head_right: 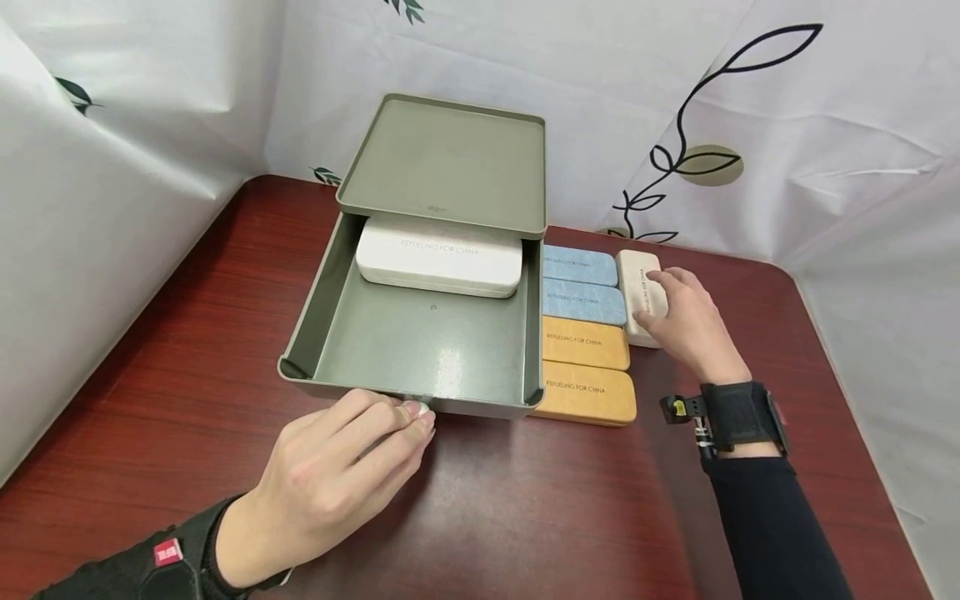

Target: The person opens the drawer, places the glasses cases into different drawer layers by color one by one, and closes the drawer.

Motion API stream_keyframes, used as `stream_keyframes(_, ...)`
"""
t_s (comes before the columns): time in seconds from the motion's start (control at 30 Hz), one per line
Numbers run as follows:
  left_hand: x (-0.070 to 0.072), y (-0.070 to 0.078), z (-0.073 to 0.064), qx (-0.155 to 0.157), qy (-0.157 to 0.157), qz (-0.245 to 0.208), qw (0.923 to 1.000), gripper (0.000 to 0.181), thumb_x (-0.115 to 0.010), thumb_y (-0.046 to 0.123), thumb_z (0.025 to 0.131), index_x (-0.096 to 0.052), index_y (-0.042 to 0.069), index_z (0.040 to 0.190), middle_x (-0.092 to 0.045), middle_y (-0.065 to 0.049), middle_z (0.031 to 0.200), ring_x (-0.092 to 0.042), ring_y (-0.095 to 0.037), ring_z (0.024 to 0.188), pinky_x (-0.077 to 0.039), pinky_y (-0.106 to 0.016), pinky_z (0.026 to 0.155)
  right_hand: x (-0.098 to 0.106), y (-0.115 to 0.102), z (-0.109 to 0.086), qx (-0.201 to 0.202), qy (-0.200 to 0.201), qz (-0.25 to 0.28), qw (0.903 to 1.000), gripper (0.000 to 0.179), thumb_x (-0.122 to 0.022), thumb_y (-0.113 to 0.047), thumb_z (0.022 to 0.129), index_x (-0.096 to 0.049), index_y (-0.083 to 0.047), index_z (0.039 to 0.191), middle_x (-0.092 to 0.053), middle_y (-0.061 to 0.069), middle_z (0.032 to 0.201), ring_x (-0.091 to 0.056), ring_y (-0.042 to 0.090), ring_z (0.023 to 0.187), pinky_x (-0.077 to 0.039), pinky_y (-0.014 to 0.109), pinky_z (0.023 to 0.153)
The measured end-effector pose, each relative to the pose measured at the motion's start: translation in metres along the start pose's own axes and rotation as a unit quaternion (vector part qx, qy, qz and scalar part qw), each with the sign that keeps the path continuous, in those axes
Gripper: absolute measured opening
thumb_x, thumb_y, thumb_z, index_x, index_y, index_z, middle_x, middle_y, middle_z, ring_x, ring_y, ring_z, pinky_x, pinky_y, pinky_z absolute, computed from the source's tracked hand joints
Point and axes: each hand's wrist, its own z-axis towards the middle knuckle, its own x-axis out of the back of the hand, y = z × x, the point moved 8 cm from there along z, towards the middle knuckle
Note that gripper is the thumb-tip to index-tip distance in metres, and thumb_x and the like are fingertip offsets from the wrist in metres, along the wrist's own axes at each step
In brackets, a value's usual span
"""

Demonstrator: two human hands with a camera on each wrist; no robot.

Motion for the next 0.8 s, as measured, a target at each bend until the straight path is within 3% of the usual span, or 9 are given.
stream_keyframes(0.4, 0.000, 0.000, -0.001, -0.002, 0.001, -0.004, 1.0000, 0.016, -0.054, -0.005, 0.086, -0.069, 0.000, 0.080, -0.059, -0.004, 0.075, -0.047, -0.013, 0.062, -0.043, -0.015, 0.055, -0.021, 0.016, 0.013, -0.027, -0.060, -0.014, 0.9978, 0.076, -0.067, -0.024, 0.086, -0.031, 0.007, 0.145, -0.018, 0.037, 0.151, -0.024, 0.057, 0.134, -0.026, 0.070, 0.102)
stream_keyframes(0.8, -0.001, -0.001, 0.000, -0.002, 0.008, -0.003, 1.0000, 0.016, -0.055, -0.006, 0.085, -0.068, 0.001, 0.079, -0.058, -0.003, 0.074, -0.046, -0.012, 0.060, -0.042, -0.014, 0.055, -0.033, 0.023, 0.018, -0.043, -0.077, -0.025, 0.9958, 0.075, -0.065, -0.021, 0.087, -0.029, 0.010, 0.144, -0.020, 0.038, 0.148, -0.025, 0.056, 0.132, -0.030, 0.069, 0.101)
